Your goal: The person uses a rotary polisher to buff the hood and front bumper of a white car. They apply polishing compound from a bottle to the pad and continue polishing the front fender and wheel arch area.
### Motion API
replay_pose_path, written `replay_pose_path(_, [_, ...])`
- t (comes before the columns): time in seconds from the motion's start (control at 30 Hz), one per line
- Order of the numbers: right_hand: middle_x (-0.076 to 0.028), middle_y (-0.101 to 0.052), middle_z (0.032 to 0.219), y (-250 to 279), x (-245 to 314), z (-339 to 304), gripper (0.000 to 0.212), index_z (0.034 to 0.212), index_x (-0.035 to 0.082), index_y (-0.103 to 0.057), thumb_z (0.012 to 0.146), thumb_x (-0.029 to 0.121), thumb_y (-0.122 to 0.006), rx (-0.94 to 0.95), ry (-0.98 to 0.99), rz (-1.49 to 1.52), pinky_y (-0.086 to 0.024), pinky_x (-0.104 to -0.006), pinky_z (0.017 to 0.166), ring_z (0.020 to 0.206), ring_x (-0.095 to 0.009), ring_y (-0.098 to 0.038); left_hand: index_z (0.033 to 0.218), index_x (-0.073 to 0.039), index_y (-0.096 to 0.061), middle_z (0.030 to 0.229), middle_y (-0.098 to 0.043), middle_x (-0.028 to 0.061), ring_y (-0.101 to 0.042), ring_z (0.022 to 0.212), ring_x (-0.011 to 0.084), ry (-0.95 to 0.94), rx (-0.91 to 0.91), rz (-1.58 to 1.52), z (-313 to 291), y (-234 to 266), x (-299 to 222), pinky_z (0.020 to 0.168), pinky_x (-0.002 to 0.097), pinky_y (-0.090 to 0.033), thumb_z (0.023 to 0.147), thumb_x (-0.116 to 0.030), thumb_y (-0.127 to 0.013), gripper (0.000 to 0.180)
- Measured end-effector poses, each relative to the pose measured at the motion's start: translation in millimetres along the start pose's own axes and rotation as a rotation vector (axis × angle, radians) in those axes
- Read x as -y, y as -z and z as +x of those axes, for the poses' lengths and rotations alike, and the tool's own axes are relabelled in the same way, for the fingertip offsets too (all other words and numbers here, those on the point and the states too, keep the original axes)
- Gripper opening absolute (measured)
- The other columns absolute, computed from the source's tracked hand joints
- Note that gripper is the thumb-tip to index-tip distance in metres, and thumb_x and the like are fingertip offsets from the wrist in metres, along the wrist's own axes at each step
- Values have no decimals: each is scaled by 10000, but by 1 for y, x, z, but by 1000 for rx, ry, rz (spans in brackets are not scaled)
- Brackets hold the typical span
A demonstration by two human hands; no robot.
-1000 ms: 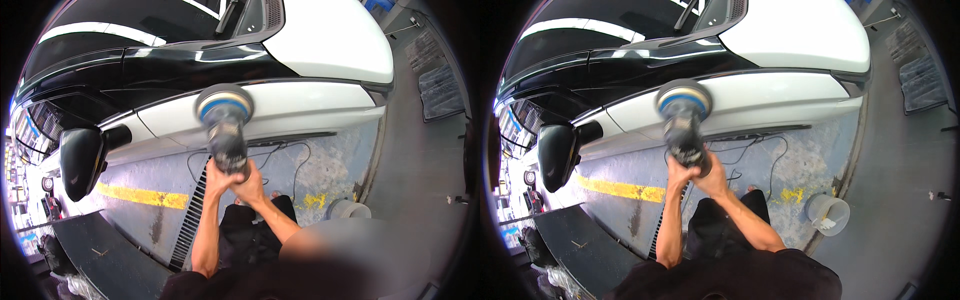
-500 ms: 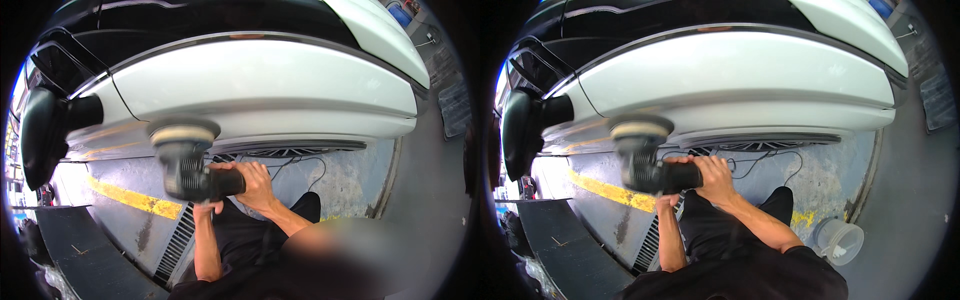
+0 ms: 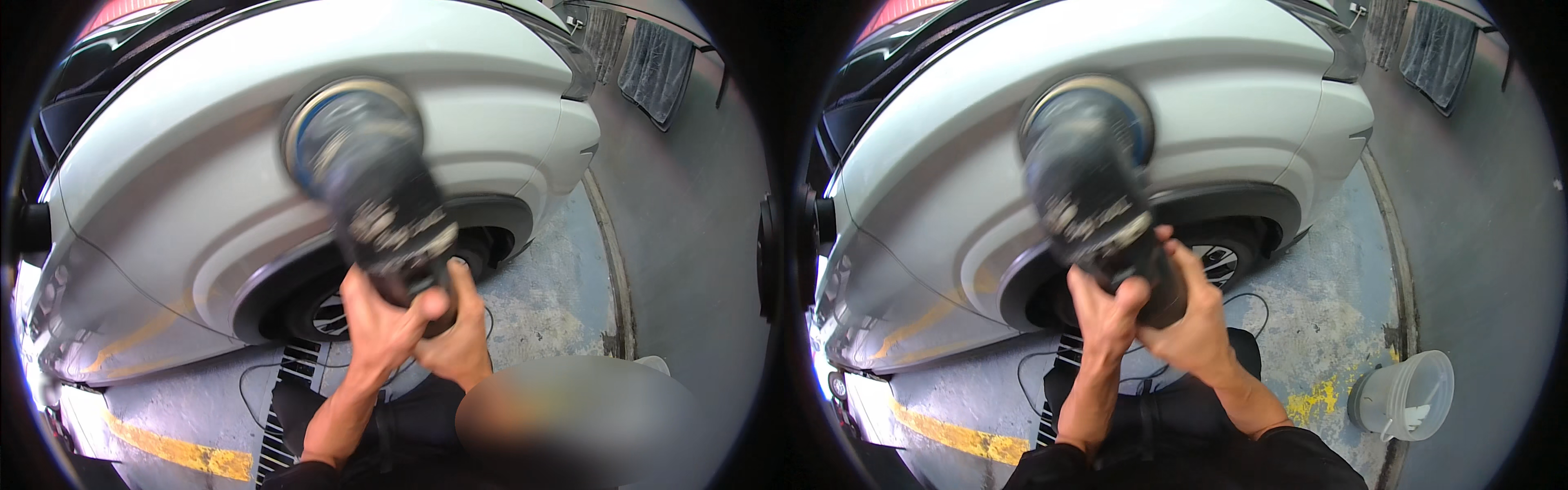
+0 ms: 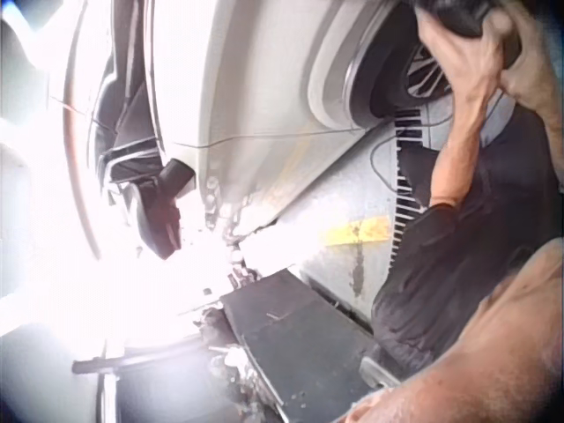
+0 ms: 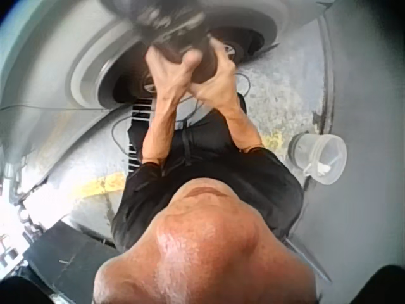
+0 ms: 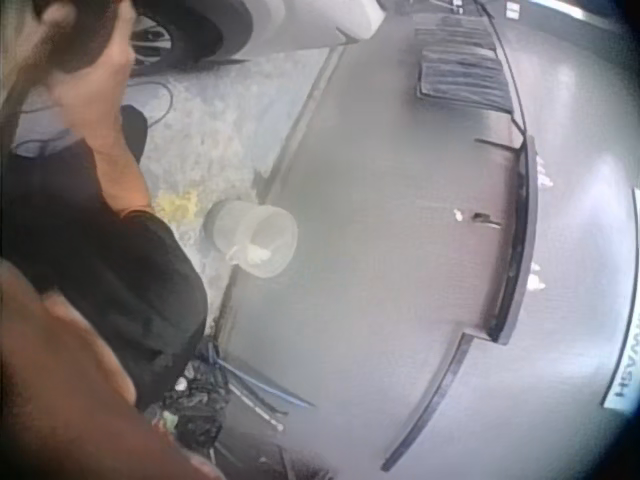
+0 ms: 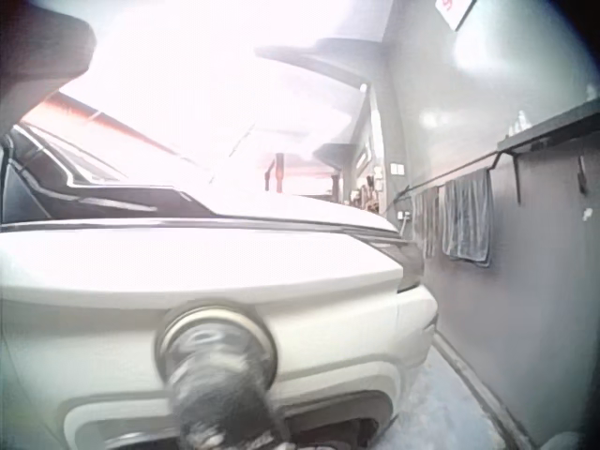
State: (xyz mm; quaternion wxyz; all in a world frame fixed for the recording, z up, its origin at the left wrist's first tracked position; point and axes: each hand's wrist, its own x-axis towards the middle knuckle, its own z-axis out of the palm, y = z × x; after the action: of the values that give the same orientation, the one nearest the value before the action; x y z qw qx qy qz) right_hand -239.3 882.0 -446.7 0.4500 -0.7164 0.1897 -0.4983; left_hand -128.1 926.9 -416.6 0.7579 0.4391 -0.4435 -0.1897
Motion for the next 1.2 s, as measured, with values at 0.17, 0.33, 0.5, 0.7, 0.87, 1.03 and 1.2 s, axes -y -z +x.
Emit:
replay_pose_path(0.17, [-130, -696, 1257, 43, -27, 8, 693, 1384, -5, -563, 784, 130, -882, -157, 8, -33, -527, -371, 1021, 1159, -220, -663, 1232, 101, -640, 1116, -775, 224, -757, 1069, 278, 37, 162, 91, 29, -64, 15, 967, 412, -579, 811, -536, -942, 821])
replay_pose_path(0.33, [-117, -680, 1248, 70, -61, 24, 644, 1366, -60, -583, 867, 268, -826, -342, 165, -3, -484, -373, 1061, 1172, -221, -641, 1309, 166, -502, 1125, -735, 336, -748, 1102, 451, 20, 262, 253, 53, -114, 19, 985, 484, -574, 755, -550, -958, 1014])
replay_pose_path(0.5, [-86, -706, 1253, 128, -73, 25, 564, 1380, -44, -604, 929, 234, -798, -144, -45, 137, -538, -335, 990, 1087, -151, -680, 1370, 257, -397, 1339, -540, 467, -571, 1325, 537, -39, 500, 678, 63, -140, 5, 1098, 561, -486, 641, -476, -1036, 1215])
replay_pose_path(0.7, [-102, -718, 1170, 99, -72, 32, 548, 1310, -74, -627, 870, 167, -849, -368, -185, 377, -527, -355, 962, 1065, -176, -656, 1613, 117, -296, 1652, -238, 443, -209, 1596, 565, -648, 240, 737, 58, -142, 16, 1305, 604, -236, 702, -402, -1002, 1264])
replay_pose_path(0.87, [-145, -692, 1254, 72, -48, 11, 735, 1398, -70, -553, 790, 165, -892, -195, -45, 70, -499, -354, 1018, 1160, -203, -642, 1589, -74, -492, 1679, -294, 357, -254, 1582, 569, -747, 181, 610, 72, -120, 12, 1314, 596, -249, 747, -198, -925, 955])
replay_pose_path(1.03, [-144, -697, 1226, 8, -46, -14, 704, 1326, -75, -589, 771, 223, -904, -137, 1, 93, -503, -365, 999, 1119, -203, -648, 1523, -123, -570, 1666, -334, 312, -281, 1576, 557, -744, 99, 498, 57, -47, -5, 1300, 620, -281, 720, -128, -852, 851])
replay_pose_path(1.2, [-114, -716, 1202, -25, -50, -27, 647, 1290, -59, -639, 762, 193, -915, 158, -19, -33, -523, -341, 959, 1062, -192, -678, 1552, -167, -574, 1688, -335, 263, -266, 1591, 549, -772, -74, 524, 21, 36, -13, 1271, 642, -318, 678, -165, -926, 942])
